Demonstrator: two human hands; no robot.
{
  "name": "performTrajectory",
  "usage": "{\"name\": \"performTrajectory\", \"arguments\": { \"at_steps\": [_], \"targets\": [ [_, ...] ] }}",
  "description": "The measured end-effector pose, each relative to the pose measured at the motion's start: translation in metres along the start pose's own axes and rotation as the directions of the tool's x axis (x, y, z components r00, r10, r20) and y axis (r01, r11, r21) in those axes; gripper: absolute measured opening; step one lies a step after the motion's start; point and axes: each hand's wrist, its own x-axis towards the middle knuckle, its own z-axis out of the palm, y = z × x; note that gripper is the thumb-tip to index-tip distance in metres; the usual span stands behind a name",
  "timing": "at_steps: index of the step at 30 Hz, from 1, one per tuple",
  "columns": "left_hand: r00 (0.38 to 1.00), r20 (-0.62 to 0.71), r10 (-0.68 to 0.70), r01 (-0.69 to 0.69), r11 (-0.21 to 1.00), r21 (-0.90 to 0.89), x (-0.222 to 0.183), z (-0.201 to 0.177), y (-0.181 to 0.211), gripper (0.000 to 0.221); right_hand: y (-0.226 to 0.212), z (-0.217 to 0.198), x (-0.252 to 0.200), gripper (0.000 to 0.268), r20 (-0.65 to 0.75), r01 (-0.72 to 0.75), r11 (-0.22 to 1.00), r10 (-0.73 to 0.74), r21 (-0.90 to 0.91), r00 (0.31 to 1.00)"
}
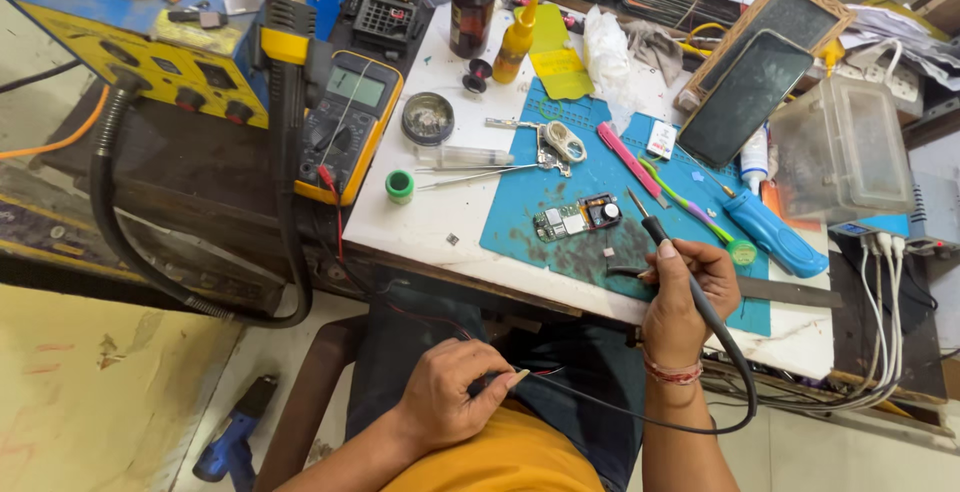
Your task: The person performs soldering and repair work on a mobile phone circuit board using a soldering iron and tweezers on a cluttered repair bench.
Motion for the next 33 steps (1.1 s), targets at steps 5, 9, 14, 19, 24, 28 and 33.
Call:
{"name": "performTrajectory", "arguments": {
  "at_steps": [5, 9, 14, 19, 24, 28, 33],
  "targets": [
    [1.0, -0.016, -0.012, 0.012, 1.0, 0.011, -0.004, 0.002, 0.003, 0.014, -0.007, 0.003, 0.001, 0.012, 0.011, -0.026, 0.997, 0.027, -0.07, 1.0],
    [0.999, -0.014, -0.033, 0.033, 0.999, 0.002, -0.007, 0.001, 0.001, 0.012, -0.008, 0.003, 0.0, 0.011, 0.023, -0.018, 0.997, 0.02, -0.08, 1.0],
    [0.999, -0.025, -0.024, 0.024, 1.0, 0.005, -0.007, 0.001, 0.004, 0.011, -0.009, 0.004, -0.001, 0.011, 0.019, -0.024, 0.995, 0.026, -0.098, 0.999],
    [0.945, -0.265, 0.193, -0.112, 0.95, 0.293, 0.013, -0.02, 0.008, 0.024, -0.005, 0.0, 0.0, 0.012, 0.001, -0.036, 0.994, 0.036, -0.104, 0.999],
    [0.842, -0.44, 0.313, 0.043, 0.774, 0.632, 0.059, -0.077, 0.004, 0.05, -0.004, -0.001, -0.001, 0.012, 0.021, -0.047, 0.992, 0.05, -0.116, 0.999],
    [0.887, -0.421, 0.192, 0.159, 0.729, 0.666, 0.09, -0.089, 0.001, 0.068, -0.006, 0.0, 0.0, 0.011, 0.016, -0.065, 0.992, 0.067, -0.111, 0.998],
    [0.922, -0.386, 0.004, 0.293, 0.643, 0.707, 0.107, -0.092, -0.017, 0.064, -0.005, -0.004, -0.001, 0.013, 0.02, -0.122, 0.987, 0.125, -0.109, 0.992]
  ]
}}
